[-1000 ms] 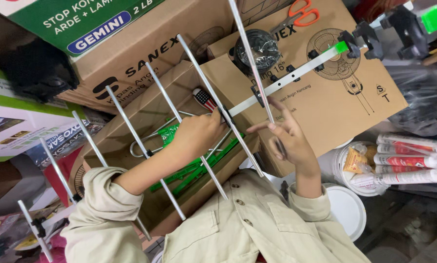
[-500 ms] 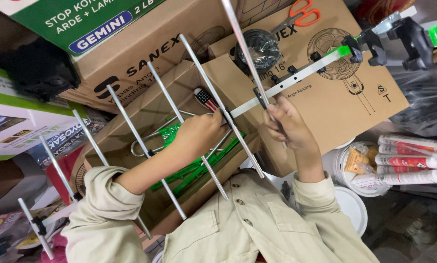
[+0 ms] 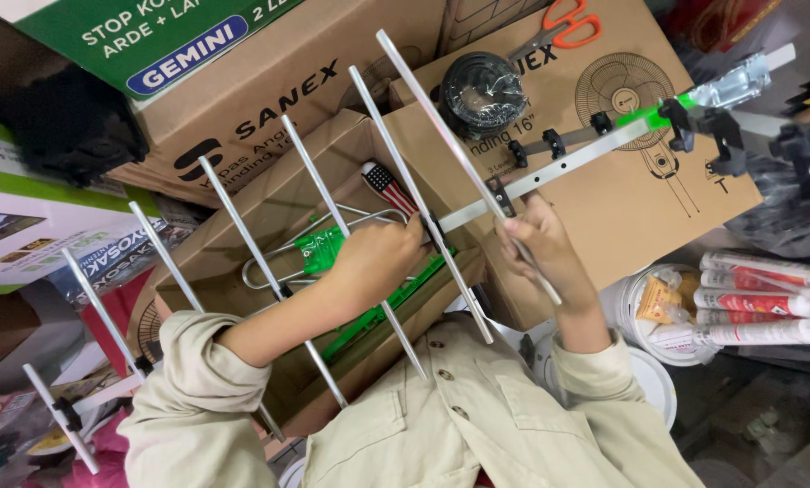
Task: The person assembles a digital antenna by hand, sliding metal tubes through the main frame and attaching green plastic components.
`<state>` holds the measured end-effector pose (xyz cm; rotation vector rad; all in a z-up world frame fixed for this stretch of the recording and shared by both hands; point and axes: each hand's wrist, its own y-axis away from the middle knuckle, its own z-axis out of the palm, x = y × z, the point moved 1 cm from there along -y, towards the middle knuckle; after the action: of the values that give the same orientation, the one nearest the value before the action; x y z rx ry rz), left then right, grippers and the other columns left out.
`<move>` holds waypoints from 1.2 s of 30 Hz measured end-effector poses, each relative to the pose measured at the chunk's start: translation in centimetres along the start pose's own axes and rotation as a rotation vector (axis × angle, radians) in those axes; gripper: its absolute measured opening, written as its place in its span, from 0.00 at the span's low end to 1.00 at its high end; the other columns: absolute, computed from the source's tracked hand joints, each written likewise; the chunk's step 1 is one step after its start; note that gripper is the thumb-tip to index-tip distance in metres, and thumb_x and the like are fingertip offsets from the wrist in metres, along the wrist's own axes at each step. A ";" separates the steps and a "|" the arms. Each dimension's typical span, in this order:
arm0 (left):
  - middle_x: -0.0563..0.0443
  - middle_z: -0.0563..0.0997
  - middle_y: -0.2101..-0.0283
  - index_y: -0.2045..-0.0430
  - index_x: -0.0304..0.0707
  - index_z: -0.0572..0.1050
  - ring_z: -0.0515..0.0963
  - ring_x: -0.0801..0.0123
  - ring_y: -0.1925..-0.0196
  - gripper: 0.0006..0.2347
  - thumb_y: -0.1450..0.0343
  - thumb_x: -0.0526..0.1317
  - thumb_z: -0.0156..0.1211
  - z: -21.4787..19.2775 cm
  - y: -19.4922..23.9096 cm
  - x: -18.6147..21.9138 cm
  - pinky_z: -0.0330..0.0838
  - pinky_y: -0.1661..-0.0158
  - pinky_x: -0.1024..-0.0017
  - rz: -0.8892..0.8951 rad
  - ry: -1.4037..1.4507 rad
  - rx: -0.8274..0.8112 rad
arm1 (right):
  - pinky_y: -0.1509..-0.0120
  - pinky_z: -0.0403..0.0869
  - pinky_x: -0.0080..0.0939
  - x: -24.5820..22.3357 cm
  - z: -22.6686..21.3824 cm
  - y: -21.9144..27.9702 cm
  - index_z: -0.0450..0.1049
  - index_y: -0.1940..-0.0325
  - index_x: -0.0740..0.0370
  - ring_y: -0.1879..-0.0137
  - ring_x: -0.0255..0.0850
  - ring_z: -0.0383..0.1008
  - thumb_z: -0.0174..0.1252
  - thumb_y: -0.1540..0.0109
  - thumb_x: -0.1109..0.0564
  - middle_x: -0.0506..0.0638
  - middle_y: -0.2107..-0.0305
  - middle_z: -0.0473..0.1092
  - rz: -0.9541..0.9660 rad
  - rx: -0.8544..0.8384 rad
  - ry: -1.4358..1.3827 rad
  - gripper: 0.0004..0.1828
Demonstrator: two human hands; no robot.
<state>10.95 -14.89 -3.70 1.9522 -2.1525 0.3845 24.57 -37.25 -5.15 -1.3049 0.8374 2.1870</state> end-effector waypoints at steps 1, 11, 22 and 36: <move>0.42 0.79 0.81 0.48 0.19 0.72 0.82 0.52 0.79 0.21 0.32 0.39 0.58 0.1 0.0 0.1 0.75 0.77 0.59 0.011 -0.022 0.007 | 0.84 0.55 0.30 0.4 0.4 0.0 0.55 0.55 0.61 0.84 0.31 0.57 0.55 0.34 0.55 0.49 0.81 0.64 -0.008 0.034 0.014 0.15; 0.43 0.77 0.84 0.52 0.20 0.73 0.80 0.51 0.81 0.20 0.31 0.42 0.60 -0.5 0.0 0.3 0.74 0.80 0.59 0.014 -0.002 0.036 | 0.77 0.54 0.30 1.3 -0.2 0.7 0.50 0.32 0.66 0.81 0.29 0.55 0.59 0.32 0.56 0.42 0.83 0.58 -0.071 -0.115 -0.195 0.31; 0.42 0.78 0.83 0.51 0.20 0.72 0.81 0.50 0.80 0.21 0.30 0.44 0.60 -0.5 -0.2 0.0 0.74 0.80 0.58 -0.015 0.018 0.012 | 0.76 0.54 0.28 0.3 0.0 0.7 0.49 0.21 0.67 0.81 0.27 0.54 0.57 0.32 0.55 0.39 0.83 0.57 -0.053 -0.129 -0.238 0.39; 0.42 0.77 0.85 0.64 0.26 0.73 0.80 0.48 0.80 0.15 0.30 0.45 0.62 -1.1 -0.1 0.6 0.73 0.78 0.57 0.018 0.023 -0.002 | 0.82 0.53 0.28 2.5 -1.4 -0.1 0.51 0.59 0.57 0.83 0.30 0.52 0.58 0.33 0.54 0.52 0.78 0.59 -0.094 -0.104 -0.251 0.19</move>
<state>10.94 -15.05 -2.46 1.9192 -2.1575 0.4056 24.35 -37.98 -7.94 -1.0626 0.5610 2.2842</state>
